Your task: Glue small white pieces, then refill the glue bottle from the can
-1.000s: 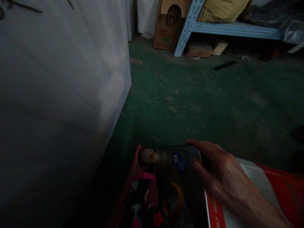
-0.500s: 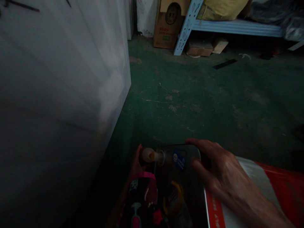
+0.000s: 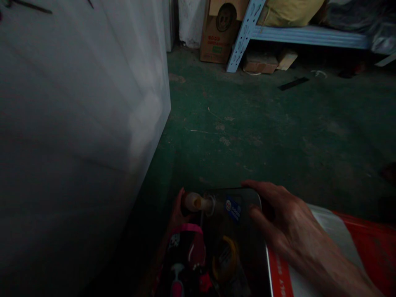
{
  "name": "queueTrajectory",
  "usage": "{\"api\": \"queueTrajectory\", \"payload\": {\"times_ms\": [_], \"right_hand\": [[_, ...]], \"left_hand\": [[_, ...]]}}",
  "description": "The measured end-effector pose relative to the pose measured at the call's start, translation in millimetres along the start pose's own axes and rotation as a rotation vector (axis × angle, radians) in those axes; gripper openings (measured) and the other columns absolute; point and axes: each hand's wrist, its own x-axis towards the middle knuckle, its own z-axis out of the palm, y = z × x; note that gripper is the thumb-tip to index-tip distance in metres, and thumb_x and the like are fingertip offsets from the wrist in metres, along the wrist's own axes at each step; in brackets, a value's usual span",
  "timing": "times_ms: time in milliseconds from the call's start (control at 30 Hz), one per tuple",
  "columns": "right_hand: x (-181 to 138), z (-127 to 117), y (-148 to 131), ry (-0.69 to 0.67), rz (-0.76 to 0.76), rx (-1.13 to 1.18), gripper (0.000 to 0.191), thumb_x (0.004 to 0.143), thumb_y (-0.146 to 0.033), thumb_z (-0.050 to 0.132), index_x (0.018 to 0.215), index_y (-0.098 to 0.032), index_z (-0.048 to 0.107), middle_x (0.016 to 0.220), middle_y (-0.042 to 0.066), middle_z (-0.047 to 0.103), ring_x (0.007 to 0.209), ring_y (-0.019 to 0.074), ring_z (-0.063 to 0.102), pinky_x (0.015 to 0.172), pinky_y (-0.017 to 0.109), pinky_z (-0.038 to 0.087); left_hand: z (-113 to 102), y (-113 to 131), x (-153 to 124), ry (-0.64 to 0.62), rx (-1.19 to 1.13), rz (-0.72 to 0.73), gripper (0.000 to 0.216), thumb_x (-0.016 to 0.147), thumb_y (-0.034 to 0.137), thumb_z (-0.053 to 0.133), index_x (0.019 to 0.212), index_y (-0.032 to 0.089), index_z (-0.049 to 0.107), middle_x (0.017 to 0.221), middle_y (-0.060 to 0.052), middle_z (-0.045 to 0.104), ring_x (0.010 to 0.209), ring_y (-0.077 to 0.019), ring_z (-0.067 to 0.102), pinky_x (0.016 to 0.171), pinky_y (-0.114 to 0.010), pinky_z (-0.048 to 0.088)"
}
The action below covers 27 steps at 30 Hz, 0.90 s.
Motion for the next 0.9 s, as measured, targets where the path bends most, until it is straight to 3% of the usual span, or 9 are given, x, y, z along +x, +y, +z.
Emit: {"api": "queueTrajectory", "payload": {"times_ms": [400,900], "right_hand": [[-1,2,1,-0.006,0.008,-0.013,0.038,0.079,-0.025,0.039,0.105,-0.009,0.062,0.081,0.013,0.067,0.076,0.0256,0.064,0.048,0.035,0.051],[3,-2,-2,0.005,-0.027,-0.016,0.037,0.079,-0.027,0.039,0.099,-0.009,0.065,0.076,0.012,0.070,0.070,0.0241,0.066,0.035,0.028,0.046]], "left_hand": [[-3,-13,0,0.034,-0.110,-0.029,0.091,0.061,0.018,0.070,0.136,0.028,0.021,0.139,-0.009,0.036,0.130,-0.0272,0.033,0.107,-0.047,0.028],[2,-1,-3,0.042,-0.098,-0.027,0.086,0.061,0.020,0.074,0.134,0.028,0.029,0.134,-0.008,0.044,0.125,-0.0258,0.041,0.106,-0.046,0.032]]}}
